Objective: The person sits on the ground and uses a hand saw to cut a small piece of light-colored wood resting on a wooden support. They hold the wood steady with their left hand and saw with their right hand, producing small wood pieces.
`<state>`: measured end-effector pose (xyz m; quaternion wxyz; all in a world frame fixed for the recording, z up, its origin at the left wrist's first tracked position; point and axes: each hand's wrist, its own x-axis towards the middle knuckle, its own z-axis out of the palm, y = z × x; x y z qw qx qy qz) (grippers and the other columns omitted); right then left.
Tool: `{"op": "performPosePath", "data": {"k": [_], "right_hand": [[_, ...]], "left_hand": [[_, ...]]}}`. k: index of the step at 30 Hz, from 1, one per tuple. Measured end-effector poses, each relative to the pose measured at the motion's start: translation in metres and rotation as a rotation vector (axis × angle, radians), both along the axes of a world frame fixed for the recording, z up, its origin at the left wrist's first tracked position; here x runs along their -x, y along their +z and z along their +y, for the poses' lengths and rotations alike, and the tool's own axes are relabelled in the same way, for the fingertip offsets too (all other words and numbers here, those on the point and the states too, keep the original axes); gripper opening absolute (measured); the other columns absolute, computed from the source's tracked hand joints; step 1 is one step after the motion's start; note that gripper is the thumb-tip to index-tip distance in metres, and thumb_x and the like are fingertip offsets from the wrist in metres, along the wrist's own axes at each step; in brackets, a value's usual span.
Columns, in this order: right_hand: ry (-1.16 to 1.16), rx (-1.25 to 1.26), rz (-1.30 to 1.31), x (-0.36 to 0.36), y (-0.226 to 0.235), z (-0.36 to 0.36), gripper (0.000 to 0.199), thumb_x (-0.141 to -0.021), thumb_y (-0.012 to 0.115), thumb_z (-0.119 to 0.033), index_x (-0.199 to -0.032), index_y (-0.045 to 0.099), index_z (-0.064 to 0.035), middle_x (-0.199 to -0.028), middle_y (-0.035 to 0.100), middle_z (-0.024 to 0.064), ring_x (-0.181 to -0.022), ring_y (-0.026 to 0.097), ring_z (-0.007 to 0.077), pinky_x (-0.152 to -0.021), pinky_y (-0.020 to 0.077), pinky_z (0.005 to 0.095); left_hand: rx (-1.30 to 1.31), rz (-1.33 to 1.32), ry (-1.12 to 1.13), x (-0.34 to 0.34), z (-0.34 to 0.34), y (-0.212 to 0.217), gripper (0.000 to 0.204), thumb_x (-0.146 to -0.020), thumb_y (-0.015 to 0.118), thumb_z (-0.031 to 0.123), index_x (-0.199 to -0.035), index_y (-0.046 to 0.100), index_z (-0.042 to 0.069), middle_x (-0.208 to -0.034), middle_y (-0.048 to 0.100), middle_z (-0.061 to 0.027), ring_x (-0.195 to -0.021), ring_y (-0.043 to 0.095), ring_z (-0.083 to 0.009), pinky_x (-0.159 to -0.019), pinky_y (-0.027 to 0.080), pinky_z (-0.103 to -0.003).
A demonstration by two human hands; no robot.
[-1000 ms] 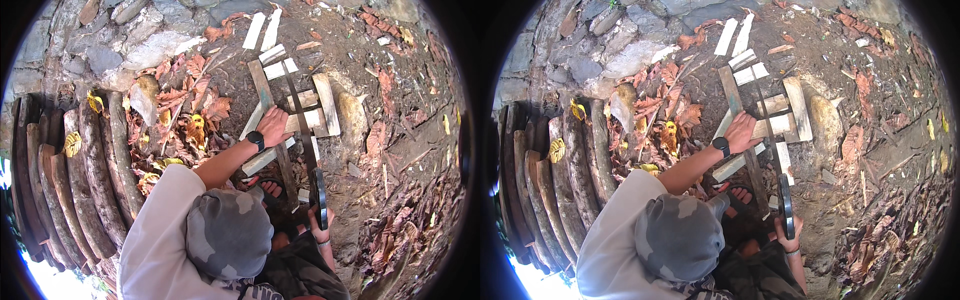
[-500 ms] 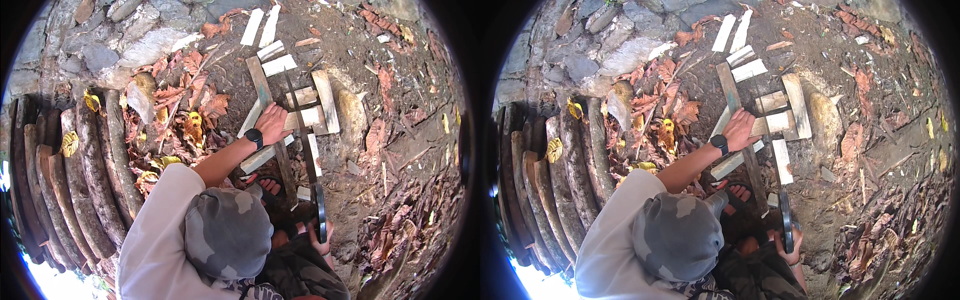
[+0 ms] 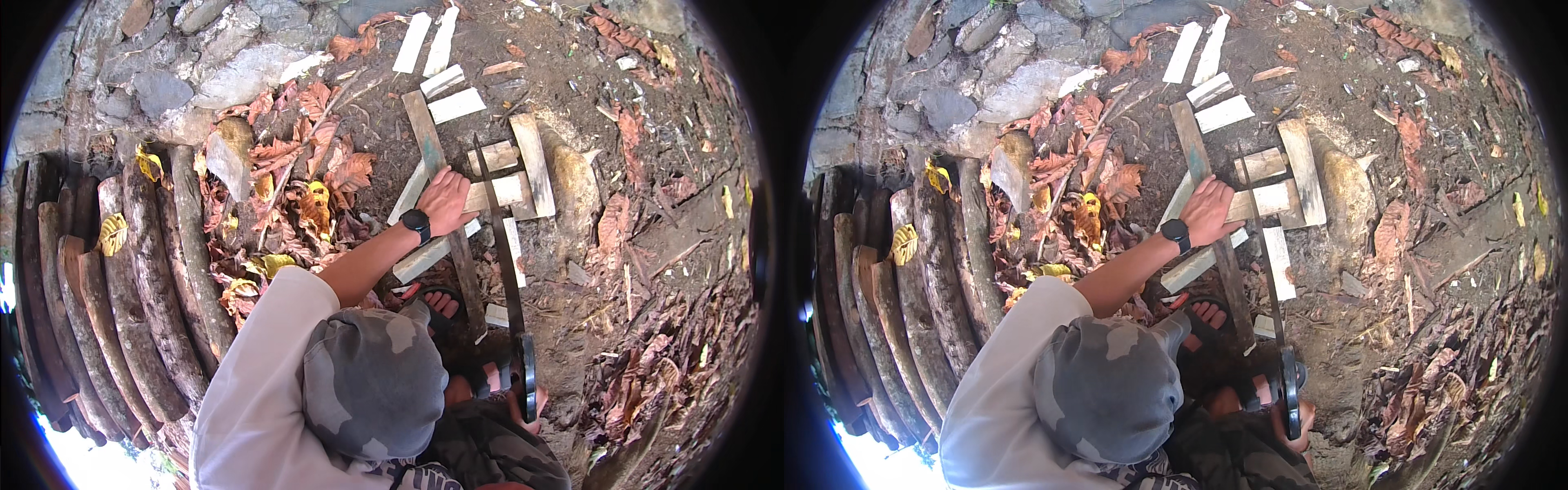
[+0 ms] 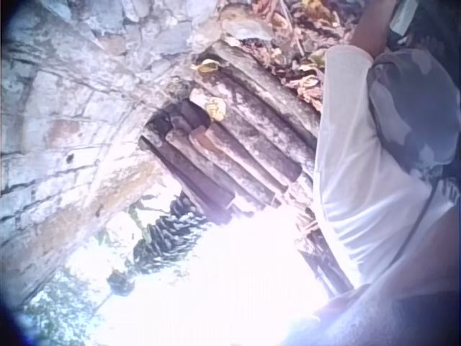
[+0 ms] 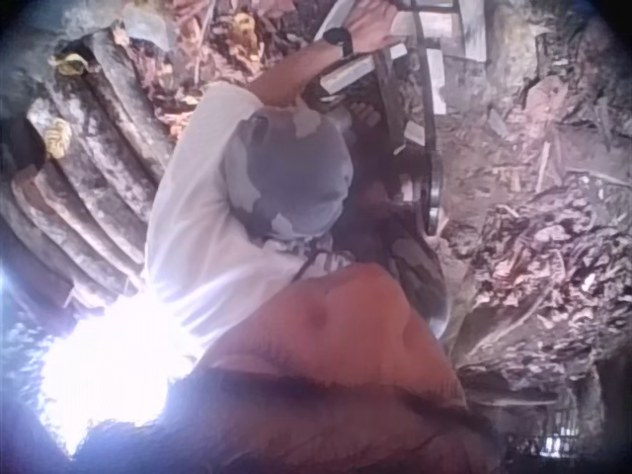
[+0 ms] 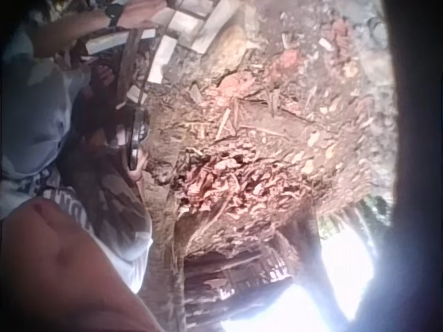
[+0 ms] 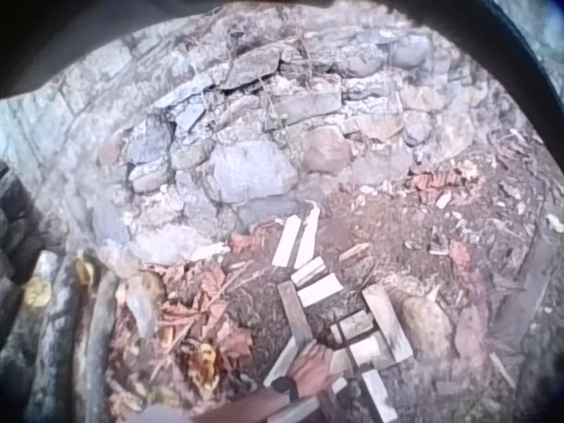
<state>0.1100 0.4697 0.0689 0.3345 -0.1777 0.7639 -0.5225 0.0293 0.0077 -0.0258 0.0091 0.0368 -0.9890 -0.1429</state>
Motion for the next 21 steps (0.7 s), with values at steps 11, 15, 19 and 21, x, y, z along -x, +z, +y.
{"op": "performPosePath", "data": {"k": [11,15,19,21], "right_hand": [[-0.009,0.042,0.104,-0.005,-0.015,-0.024,0.012,-0.078,0.076,-0.005,-0.077,0.064,-0.0032,-0.062,0.063,0.0067,-0.056,0.064,0.0176,-0.056,0.0480,0.0326],[-0.182,-0.034,-0.044,-0.022,0.010,0.020,0.012,-0.074,0.076,-0.007,-0.078,0.065,-0.0029,-0.062,0.062,0.0066,-0.053,0.061,0.0188,-0.055,0.0475,0.0333],[-0.001,0.051,0.083,0.017,0.001,-0.032,0.011,-0.079,0.072,-0.003,-0.076,0.062,-0.0016,-0.059,0.059,0.0070,-0.051,0.059,0.0169,-0.051,0.0454,0.0321],[-0.058,0.068,-0.042,0.042,-0.010,-0.083,0.008,-0.082,0.071,-0.002,-0.077,0.065,-0.0025,-0.062,0.059,0.0060,-0.055,0.056,0.0167,-0.055,0.0447,0.0317]], "left_hand": [[0.014,0.020,-0.009,0.003,-0.003,0.004,0.056,-0.086,0.076,0.043,-0.108,0.053,-0.004,-0.101,0.060,-0.0200,-0.109,0.059,-0.0377,-0.117,0.033,-0.050],[-0.019,0.000,-0.006,0.001,-0.001,0.002,0.054,-0.085,0.076,0.042,-0.105,0.054,-0.003,-0.100,0.060,-0.0204,-0.109,0.059,-0.0375,-0.117,0.033,-0.051],[0.002,0.030,-0.022,0.003,0.000,-0.002,0.055,-0.085,0.076,0.043,-0.106,0.054,-0.004,-0.101,0.060,-0.0206,-0.109,0.059,-0.0375,-0.117,0.032,-0.051],[0.012,0.025,-0.026,0.002,0.000,-0.002,0.055,-0.085,0.076,0.043,-0.106,0.054,-0.004,-0.101,0.060,-0.0205,-0.109,0.059,-0.0375,-0.117,0.032,-0.051]]}}
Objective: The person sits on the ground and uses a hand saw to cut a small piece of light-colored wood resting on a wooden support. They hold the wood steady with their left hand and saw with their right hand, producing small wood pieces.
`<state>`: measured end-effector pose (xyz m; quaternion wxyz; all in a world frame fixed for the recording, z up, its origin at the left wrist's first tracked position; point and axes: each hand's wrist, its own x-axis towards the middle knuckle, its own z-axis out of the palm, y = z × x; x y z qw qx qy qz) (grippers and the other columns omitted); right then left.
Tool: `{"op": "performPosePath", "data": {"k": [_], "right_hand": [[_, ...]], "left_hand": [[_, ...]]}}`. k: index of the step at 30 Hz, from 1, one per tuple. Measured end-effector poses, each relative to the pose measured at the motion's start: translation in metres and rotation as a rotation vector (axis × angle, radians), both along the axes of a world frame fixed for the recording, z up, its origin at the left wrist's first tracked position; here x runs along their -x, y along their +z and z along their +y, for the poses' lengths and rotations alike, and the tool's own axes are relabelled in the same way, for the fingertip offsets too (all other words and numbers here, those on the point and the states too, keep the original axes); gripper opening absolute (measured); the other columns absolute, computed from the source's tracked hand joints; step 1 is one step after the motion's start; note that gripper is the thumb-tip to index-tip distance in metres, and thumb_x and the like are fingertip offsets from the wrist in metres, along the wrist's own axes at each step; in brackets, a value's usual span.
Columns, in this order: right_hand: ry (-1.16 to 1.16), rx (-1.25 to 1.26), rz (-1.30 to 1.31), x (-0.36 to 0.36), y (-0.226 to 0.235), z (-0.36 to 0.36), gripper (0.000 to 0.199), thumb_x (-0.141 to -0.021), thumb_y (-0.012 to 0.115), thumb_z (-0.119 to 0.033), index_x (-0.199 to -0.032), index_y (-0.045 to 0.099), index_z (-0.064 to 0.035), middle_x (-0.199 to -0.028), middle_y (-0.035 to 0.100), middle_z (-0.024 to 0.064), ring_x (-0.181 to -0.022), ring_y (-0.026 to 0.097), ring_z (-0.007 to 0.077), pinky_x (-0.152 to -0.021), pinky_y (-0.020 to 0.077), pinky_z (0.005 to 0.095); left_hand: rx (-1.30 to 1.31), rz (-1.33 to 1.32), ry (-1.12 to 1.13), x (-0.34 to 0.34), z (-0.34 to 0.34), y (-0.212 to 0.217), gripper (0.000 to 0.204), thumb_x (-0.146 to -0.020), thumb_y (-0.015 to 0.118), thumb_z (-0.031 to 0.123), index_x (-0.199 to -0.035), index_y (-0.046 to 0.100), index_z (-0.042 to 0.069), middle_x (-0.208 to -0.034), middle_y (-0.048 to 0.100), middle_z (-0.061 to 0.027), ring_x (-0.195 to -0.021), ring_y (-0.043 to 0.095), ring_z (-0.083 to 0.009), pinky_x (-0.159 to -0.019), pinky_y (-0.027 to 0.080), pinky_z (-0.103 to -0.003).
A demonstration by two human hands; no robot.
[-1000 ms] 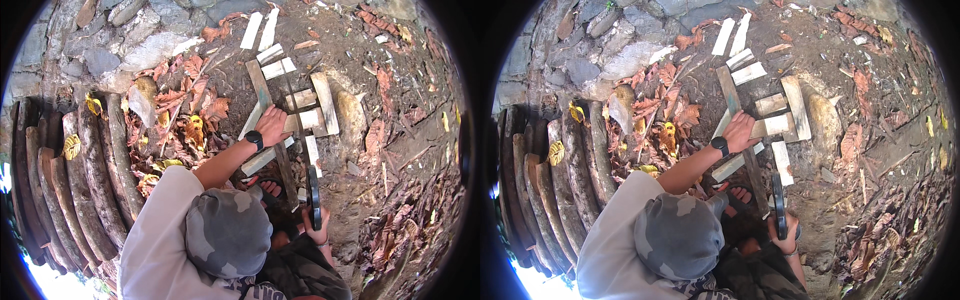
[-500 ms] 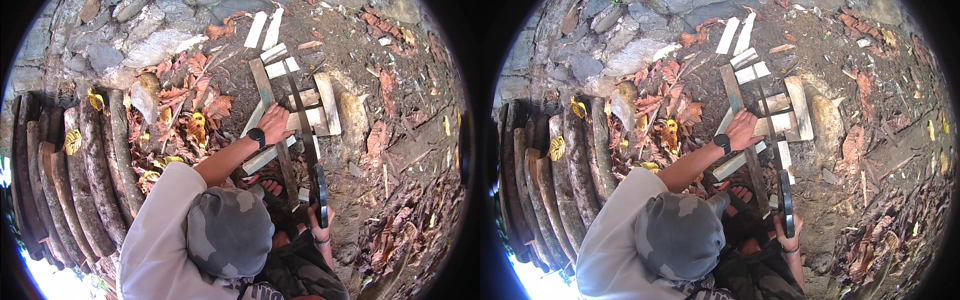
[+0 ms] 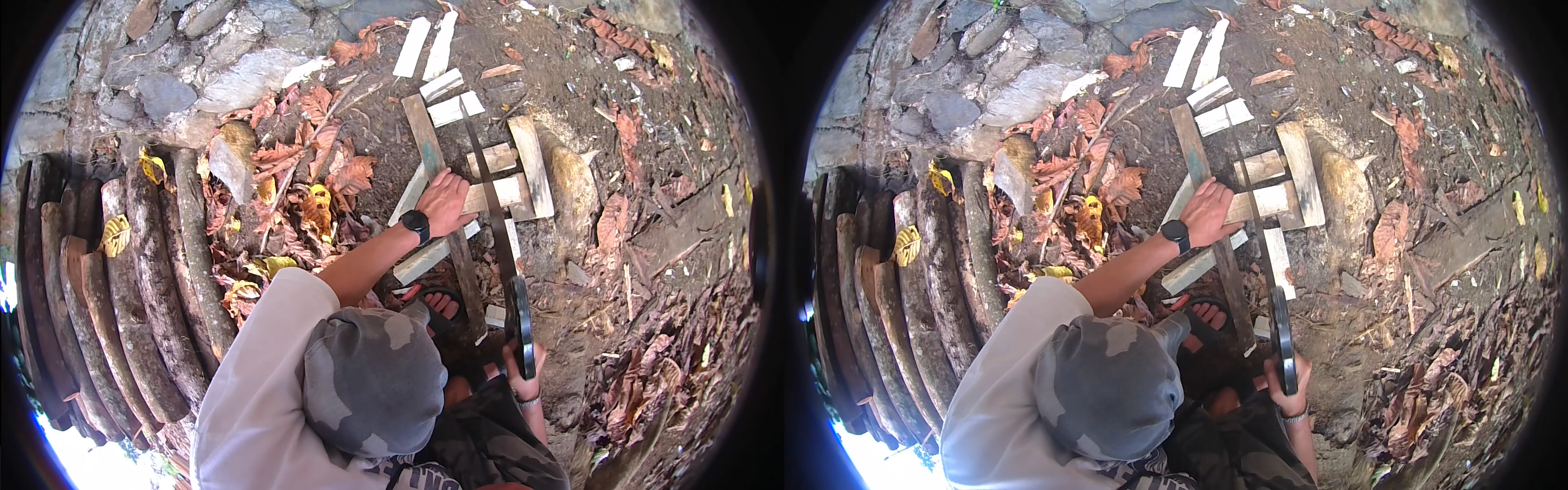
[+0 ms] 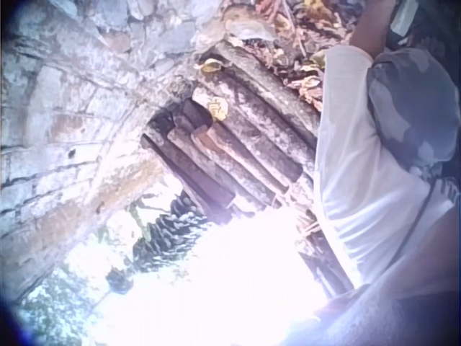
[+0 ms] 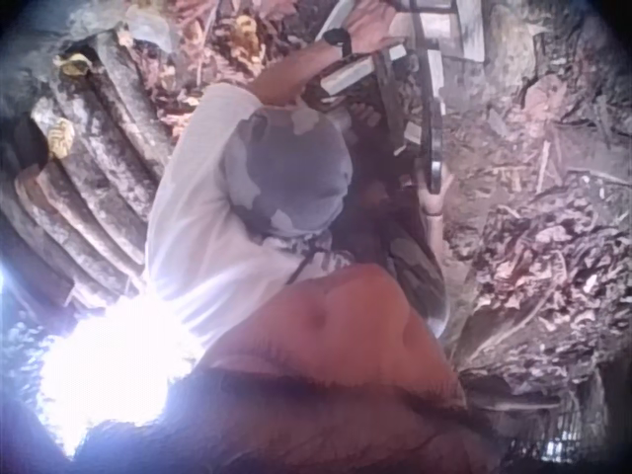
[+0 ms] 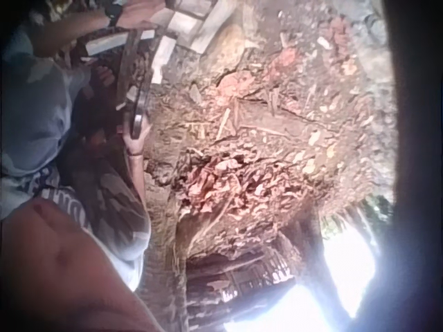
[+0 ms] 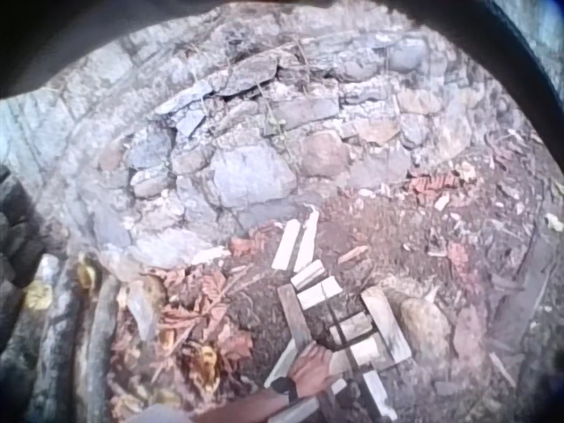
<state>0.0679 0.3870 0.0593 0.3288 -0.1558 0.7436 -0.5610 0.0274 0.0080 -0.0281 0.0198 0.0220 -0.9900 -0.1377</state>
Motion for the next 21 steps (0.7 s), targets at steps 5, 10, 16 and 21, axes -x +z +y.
{"op": "performPosePath", "data": {"k": [5,10,16,21], "right_hand": [[0.034,0.006,0.104,0.002,0.001,-0.022,0.012,-0.081,0.073,-0.002,-0.077,0.062,-0.0026,-0.058,0.058,0.0063,-0.051,0.060,0.0169,-0.051,0.0463,0.0338],[0.116,-0.158,0.194,-0.059,0.000,0.096,0.013,-0.077,0.075,-0.005,-0.076,0.063,-0.0023,-0.057,0.057,0.0092,-0.051,0.061,0.0227,-0.051,0.0467,0.0370],[0.039,-0.028,0.185,-0.032,0.003,0.048,0.014,-0.076,0.077,-0.008,-0.075,0.064,-0.0036,-0.059,0.057,0.0068,-0.053,0.059,0.0174,-0.053,0.0458,0.0340],[-0.022,0.021,0.112,0.009,-0.002,-0.031,0.015,-0.083,0.071,0.000,-0.071,0.063,-0.0030,-0.056,0.061,0.0064,-0.052,0.063,0.0148,-0.050,0.0443,0.0303]], "left_hand": [[-0.009,-0.031,0.006,-0.005,-0.005,0.002,0.055,-0.085,0.076,0.042,-0.107,0.054,-0.003,-0.101,0.060,-0.0199,-0.109,0.059,-0.0376,-0.118,0.032,-0.051],[-0.019,0.007,0.008,-0.001,0.002,0.003,0.055,-0.084,0.077,0.042,-0.106,0.054,-0.003,-0.101,0.060,-0.0201,-0.108,0.059,-0.0382,-0.118,0.032,-0.051],[-0.048,-0.017,0.000,0.001,-0.002,0.002,0.055,-0.085,0.077,0.041,-0.107,0.053,-0.003,-0.101,0.059,-0.0203,-0.110,0.058,-0.0382,-0.118,0.033,-0.050],[-0.025,0.015,0.018,-0.002,-0.005,0.000,0.055,-0.082,0.078,0.041,-0.106,0.055,-0.003,-0.103,0.060,-0.0196,-0.112,0.057,-0.0370,-0.118,0.031,-0.049]]}}
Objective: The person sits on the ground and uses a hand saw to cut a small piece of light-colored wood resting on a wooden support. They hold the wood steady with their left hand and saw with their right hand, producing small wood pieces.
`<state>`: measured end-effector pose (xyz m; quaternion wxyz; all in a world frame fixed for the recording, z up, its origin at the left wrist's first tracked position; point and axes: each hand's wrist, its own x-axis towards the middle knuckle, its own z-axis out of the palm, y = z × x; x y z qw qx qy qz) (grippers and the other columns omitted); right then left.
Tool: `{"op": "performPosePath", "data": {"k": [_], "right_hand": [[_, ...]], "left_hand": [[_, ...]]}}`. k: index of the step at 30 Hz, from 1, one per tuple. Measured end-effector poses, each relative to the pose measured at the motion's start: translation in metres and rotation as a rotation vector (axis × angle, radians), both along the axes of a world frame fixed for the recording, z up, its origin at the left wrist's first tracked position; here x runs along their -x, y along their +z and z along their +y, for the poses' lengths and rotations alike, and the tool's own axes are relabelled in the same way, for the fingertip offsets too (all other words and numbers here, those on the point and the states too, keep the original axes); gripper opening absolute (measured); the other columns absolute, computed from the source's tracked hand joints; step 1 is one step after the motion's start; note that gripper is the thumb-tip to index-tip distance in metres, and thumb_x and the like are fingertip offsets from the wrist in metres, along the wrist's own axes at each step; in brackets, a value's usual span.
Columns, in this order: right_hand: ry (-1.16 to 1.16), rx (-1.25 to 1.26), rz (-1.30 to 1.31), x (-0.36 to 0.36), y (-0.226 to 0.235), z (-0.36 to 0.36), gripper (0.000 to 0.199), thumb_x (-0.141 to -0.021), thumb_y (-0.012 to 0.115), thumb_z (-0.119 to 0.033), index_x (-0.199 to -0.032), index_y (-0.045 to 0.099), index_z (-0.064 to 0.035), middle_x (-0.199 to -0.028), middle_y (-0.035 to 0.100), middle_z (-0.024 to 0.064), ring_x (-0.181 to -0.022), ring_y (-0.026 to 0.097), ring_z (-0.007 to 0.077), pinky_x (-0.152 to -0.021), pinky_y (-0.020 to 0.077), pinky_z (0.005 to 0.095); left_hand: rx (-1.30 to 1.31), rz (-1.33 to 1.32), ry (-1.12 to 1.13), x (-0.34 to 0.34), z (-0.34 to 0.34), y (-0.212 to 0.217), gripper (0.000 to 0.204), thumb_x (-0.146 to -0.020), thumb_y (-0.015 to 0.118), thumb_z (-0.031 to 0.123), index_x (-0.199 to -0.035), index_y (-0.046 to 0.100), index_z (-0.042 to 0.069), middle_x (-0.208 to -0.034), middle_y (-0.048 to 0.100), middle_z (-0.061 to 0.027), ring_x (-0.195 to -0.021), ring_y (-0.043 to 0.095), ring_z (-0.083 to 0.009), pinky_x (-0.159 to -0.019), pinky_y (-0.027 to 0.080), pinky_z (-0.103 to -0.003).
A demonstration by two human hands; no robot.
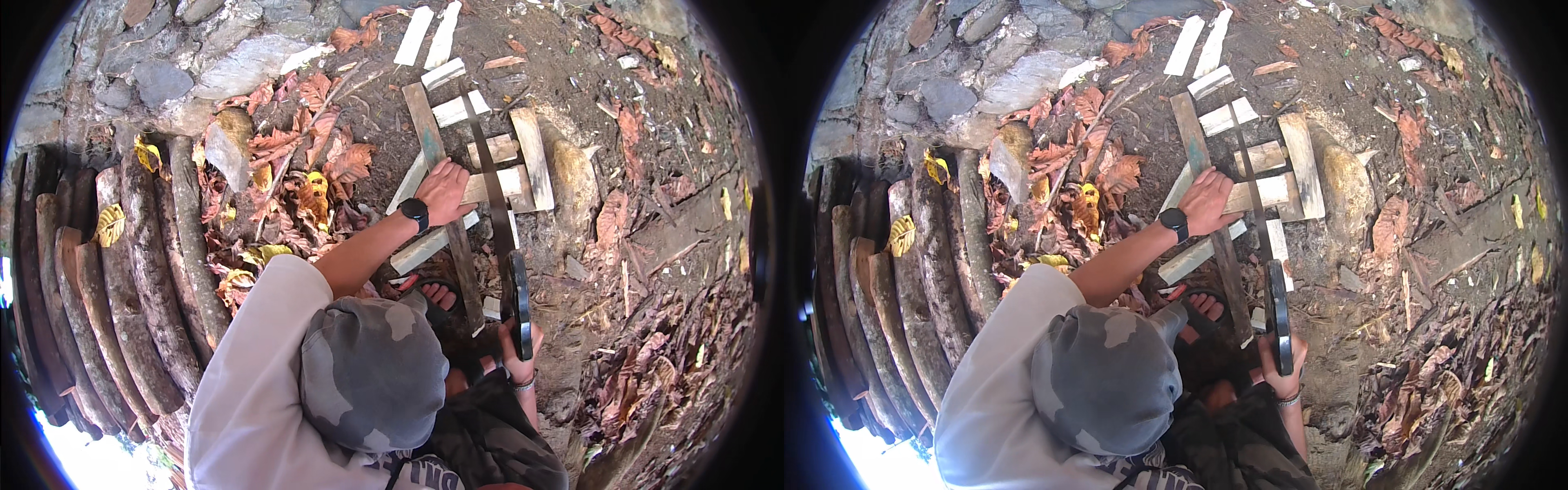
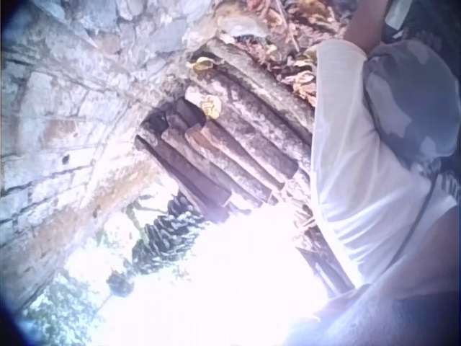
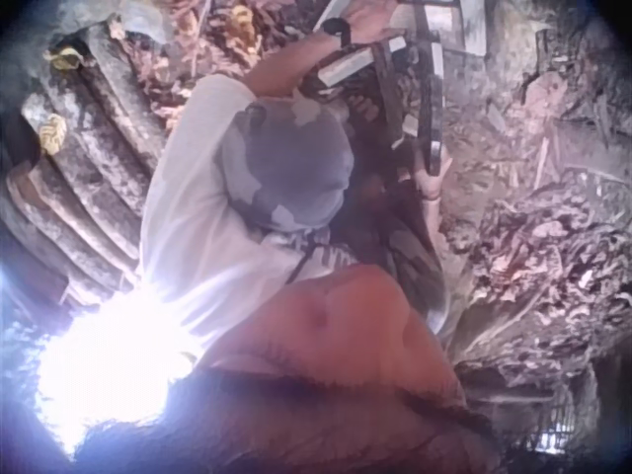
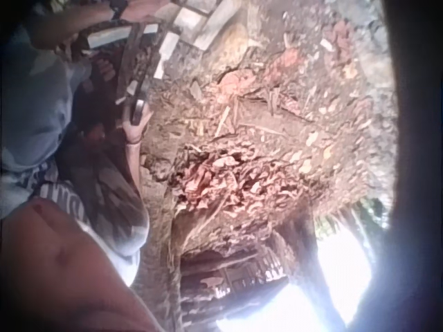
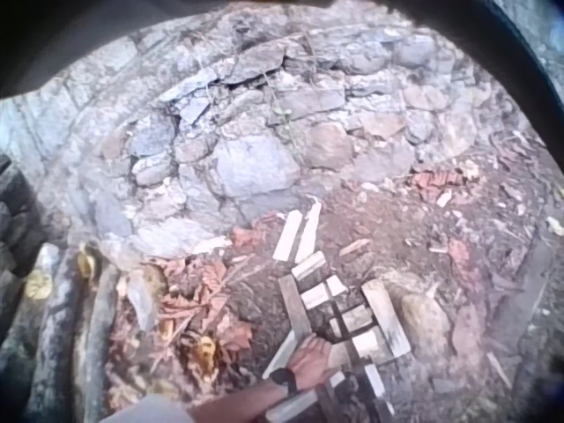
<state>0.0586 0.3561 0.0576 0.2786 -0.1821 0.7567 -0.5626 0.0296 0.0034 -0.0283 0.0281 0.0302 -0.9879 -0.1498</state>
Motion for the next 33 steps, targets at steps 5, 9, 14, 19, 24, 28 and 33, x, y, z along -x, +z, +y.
{"op": "performPosePath", "data": {"k": [5,9,14,19,24,28,33], "right_hand": [[0.079,-0.037,0.115,-0.043,-0.002,0.064,0.008,-0.078,0.071,-0.001,-0.077,0.063,-0.0033,-0.057,0.059,0.0066,-0.050,0.060,0.0203,-0.051,0.0458,0.0339],[0.030,-0.137,-0.056,-0.057,0.027,0.113,0.010,-0.075,0.072,-0.002,-0.075,0.063,-0.0029,-0.060,0.058,0.0075,-0.051,0.058,0.0187,-0.051,0.0450,0.0332],[0.062,-0.041,0.044,-0.029,0.002,0.054,0.012,-0.082,0.073,-0.005,-0.076,0.063,-0.0046,-0.061,0.058,0.0041,-0.053,0.055,0.0182,-0.053,0.0426,0.0329],[-0.047,0.038,-0.127,-0.006,0.005,0.004,0.015,-0.083,0.072,0.001,-0.073,0.062,-0.0023,-0.057,0.057,0.0062,-0.052,0.058,0.0151,-0.050,0.0431,0.0320],[0.042,-0.046,0.000,-0.060,0.001,0.106,0.007,-0.077,0.073,-0.001,-0.078,0.067,-0.0028,-0.061,0.061,0.0080,-0.054,0.061,0.0197,-0.055,0.0470,0.0325],[-0.011,-0.096,-0.166,-0.060,0.028,0.116,0.010,-0.076,0.073,-0.001,-0.075,0.064,-0.0031,-0.060,0.060,0.0063,-0.053,0.060,0.0176,-0.053,0.0467,0.0333],[0.033,-0.030,0.068,-0.010,0.007,0.007,0.016,-0.084,0.070,0.001,-0.073,0.060,-0.0032,-0.055,0.056,0.0031,-0.047,0.057,0.0124,-0.048,0.0442,0.0280]], "left_hand": [[0.028,0.000,-0.020,0.004,-0.003,0.004,0.055,-0.083,0.078,0.041,-0.107,0.054,-0.003,-0.102,0.060,-0.0195,-0.111,0.058,-0.0369,-0.117,0.033,-0.049],[0.009,-0.012,-0.021,-0.001,0.002,0.002,0.055,-0.084,0.078,0.041,-0.107,0.054,-0.003,-0.102,0.060,-0.0203,-0.110,0.058,-0.0377,-0.116,0.034,-0.050],[0.008,-0.020,-0.030,0.000,0.003,-0.001,0.057,-0.084,0.077,0.041,-0.109,0.054,-0.004,-0.105,0.060,-0.0213,-0.113,0.057,-0.0381,-0.117,0.033,-0.049],[0.028,-0.051,-0.035,0.003,-0.001,0.003,0.057,-0.084,0.077,0.043,-0.109,0.055,-0.003,-0.104,0.060,-0.0191,-0.113,0.057,-0.0370,-0.117,0.032,-0.048],[0.028,-0.036,-0.007,0.002,0.000,0.004,0.055,-0.084,0.078,0.042,-0.106,0.055,-0.002,-0.103,0.060,-0.0185,-0.112,0.057,-0.0362,-0.116,0.033,-0.048],[0.002,-0.024,-0.019,-0.003,0.000,0.001,0.055,-0.084,0.077,0.042,-0.106,0.054,-0.003,-0.105,0.061,-0.0209,-0.112,0.057,-0.0384,-0.114,0.035,-0.049],[0.019,-0.057,-0.026,0.004,0.005,0.003,0.057,-0.084,0.077,0.042,-0.109,0.055,-0.004,-0.105,0.061,-0.0205,-0.115,0.057,-0.0373,-0.117,0.032,-0.048]]}}
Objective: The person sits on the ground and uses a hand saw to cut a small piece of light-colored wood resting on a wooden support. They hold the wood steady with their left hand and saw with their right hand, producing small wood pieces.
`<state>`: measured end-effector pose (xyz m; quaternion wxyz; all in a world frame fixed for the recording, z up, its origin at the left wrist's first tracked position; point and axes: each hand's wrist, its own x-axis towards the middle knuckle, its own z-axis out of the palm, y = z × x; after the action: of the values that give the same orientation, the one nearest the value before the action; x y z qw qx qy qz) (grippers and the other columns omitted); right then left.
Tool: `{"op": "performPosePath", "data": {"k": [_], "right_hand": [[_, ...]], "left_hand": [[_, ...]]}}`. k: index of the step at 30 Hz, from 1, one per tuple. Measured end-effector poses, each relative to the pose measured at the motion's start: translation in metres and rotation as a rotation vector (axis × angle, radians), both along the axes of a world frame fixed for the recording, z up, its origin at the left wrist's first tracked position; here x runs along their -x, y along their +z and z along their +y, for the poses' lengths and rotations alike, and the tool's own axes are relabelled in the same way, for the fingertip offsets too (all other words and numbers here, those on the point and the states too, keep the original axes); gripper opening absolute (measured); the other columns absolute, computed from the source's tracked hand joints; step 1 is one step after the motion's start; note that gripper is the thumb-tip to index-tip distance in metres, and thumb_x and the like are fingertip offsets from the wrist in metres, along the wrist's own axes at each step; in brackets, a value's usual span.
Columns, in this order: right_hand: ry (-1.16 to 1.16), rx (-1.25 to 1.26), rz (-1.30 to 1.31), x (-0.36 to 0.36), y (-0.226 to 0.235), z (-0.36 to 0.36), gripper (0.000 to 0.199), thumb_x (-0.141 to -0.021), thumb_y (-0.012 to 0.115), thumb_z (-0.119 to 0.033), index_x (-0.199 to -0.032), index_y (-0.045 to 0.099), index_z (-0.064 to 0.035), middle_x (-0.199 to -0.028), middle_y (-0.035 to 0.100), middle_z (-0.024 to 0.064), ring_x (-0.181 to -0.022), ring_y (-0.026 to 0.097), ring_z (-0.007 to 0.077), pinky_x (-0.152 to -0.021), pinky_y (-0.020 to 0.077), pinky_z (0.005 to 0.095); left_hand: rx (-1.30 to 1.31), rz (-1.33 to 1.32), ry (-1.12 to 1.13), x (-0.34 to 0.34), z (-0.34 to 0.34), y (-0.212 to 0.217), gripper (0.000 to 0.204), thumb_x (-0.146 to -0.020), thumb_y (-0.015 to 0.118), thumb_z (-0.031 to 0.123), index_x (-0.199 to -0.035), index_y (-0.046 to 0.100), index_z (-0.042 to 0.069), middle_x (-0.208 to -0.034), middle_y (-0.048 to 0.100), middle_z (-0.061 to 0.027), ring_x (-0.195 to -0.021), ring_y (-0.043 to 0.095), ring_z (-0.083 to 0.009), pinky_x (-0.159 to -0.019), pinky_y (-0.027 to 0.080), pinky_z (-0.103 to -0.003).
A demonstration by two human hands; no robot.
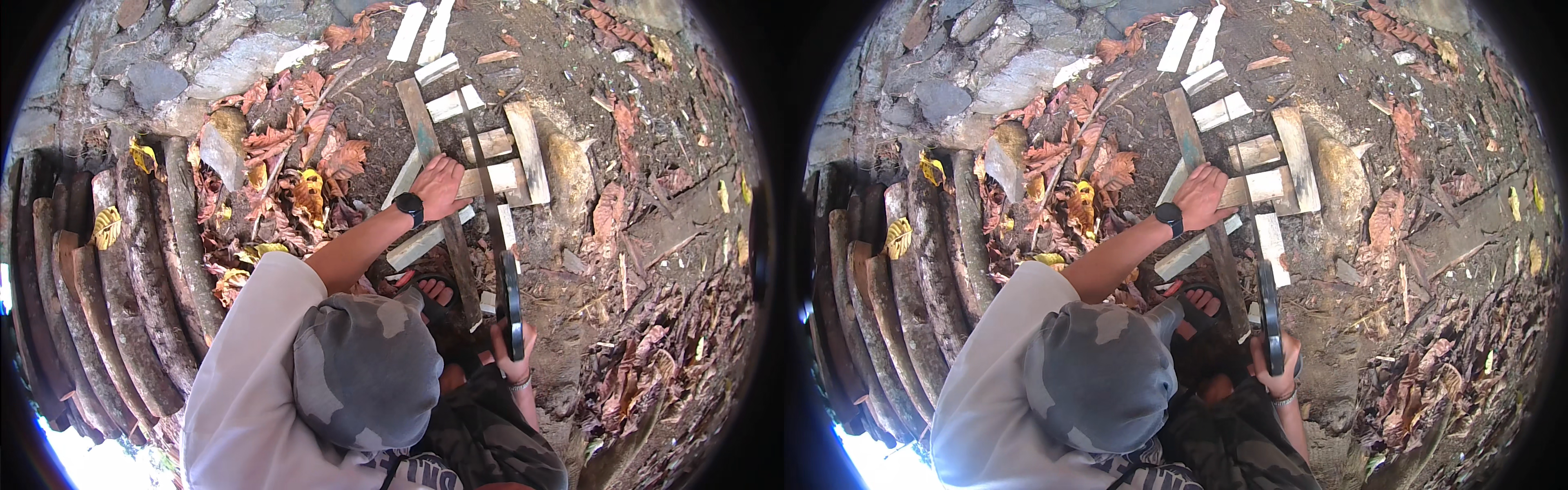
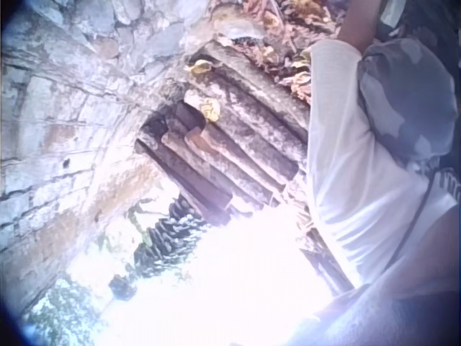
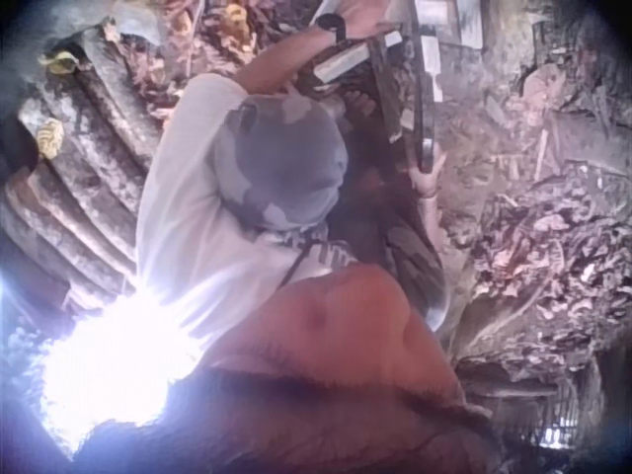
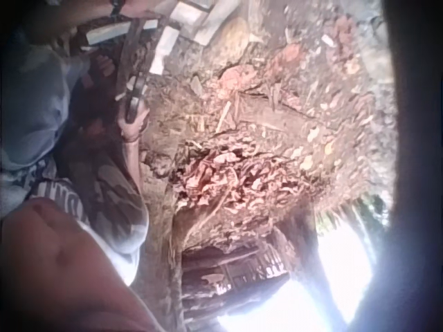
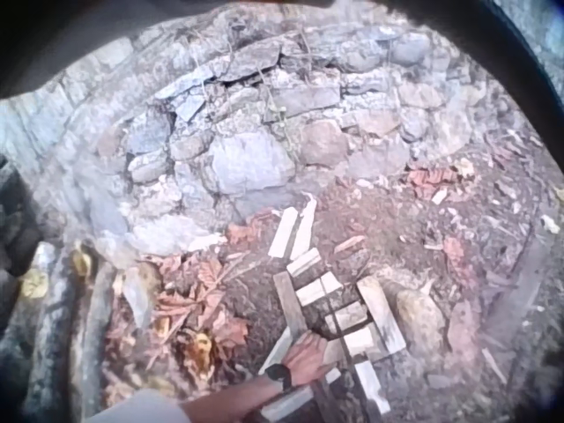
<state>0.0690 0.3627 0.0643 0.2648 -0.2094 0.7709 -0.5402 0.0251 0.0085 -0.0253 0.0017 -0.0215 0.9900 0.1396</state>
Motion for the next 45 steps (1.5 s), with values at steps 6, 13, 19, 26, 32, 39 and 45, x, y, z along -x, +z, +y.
{"op": "performPosePath", "data": {"k": [6,13,19,26,32,39,45], "right_hand": [[0.006,-0.010,-0.053,-0.007,0.004,0.005,0.013,-0.083,0.071,-0.003,-0.074,0.062,-0.0028,-0.057,0.059,0.0060,-0.049,0.060,0.0154,-0.050,0.0465,0.0318],[-0.006,-0.050,-0.119,-0.036,0.019,0.095,0.012,-0.077,0.074,-0.004,-0.073,0.063,-0.0037,-0.058,0.060,0.0057,-0.049,0.058,0.0172,-0.051,0.0459,0.0325],[-0.002,-0.001,-0.114,0.005,0.011,-0.003,0.016,-0.086,0.070,0.000,-0.073,0.061,-0.0031,-0.058,0.060,0.0052,-0.049,0.060,0.0142,-0.049,0.0443,0.0306],[0.041,0.020,-0.063,-0.037,-0.002,0.070,0.011,-0.082,0.072,-0.002,-0.078,0.062,-0.0028,-0.059,0.060,0.0064,-0.050,0.057,0.0170,-0.052,0.0465,0.0332],[0.075,-0.100,-0.037,-0.043,0.008,0.081,0.009,-0.080,0.072,-0.003,-0.080,0.063,-0.0021,-0.063,0.062,0.0088,-0.054,0.061,0.0199,-0.054,0.0482,0.0347],[0.060,0.055,0.040,-0.004,-0.005,-0.003,0.009,-0.086,0.069,0.000,-0.080,0.062,-0.0006,-0.054,0.057,0.0049,-0.046,0.060,0.0125,-0.047,0.0445,0.0287],[0.016,0.071,-0.180,-0.005,0.013,0.010,0.013,-0.090,0.065,0.004,-0.079,0.060,-0.0018,-0.056,0.061,0.0015,-0.050,0.062,0.0098,-0.049,0.0451,0.0253]], "left_hand": [[0.023,0.046,0.001,-0.002,-0.008,0.001,0.054,-0.082,0.078,0.042,-0.104,0.056,-0.002,-0.099,0.060,-0.0176,-0.108,0.058,-0.0354,-0.116,0.033,-0.047],[-0.002,0.058,0.013,-0.005,-0.006,-0.002,0.056,-0.084,0.077,0.043,-0.104,0.055,-0.004,-0.104,0.061,-0.0222,-0.113,0.058,-0.0395,-0.115,0.034,-0.049],[0.010,0.059,0.000,-0.002,-0.003,-0.001,0.053,-0.082,0.078,0.042,-0.103,0.056,-0.002,-0.101,0.060,-0.0177,-0.108,0.058,-0.0352,-0.115,0.034,-0.047],[-0.018,-0.006,0.002,-0.002,-0.005,0.004,0.055,-0.084,0.077,0.042,-0.105,0.054,-0.003,-0.103,0.060,-0.0195,-0.110,0.058,-0.0367,-0.114,0.034,-0.048],[-0.020,0.042,0.015,-0.005,-0.003,-0.001,0.052,-0.083,0.077,0.042,-0.100,0.055,-0.002,-0.100,0.060,-0.0193,-0.108,0.057,-0.0369,-0.110,0.037,-0.048],[-0.014,0.015,-0.042,-0.003,-0.006,0.006,0.054,-0.082,0.078,0.042,-0.105,0.056,-0.001,-0.102,0.060,-0.0180,-0.109,0.057,-0.0359,-0.113,0.034,-0.047],[0.026,0.049,-0.055,-0.007,-0.002,0.005,0.055,-0.080,0.079,0.042,-0.107,0.056,0.000,-0.104,0.059,-0.0147,-0.112,0.056,-0.0334,-0.115,0.032,-0.049]]}}
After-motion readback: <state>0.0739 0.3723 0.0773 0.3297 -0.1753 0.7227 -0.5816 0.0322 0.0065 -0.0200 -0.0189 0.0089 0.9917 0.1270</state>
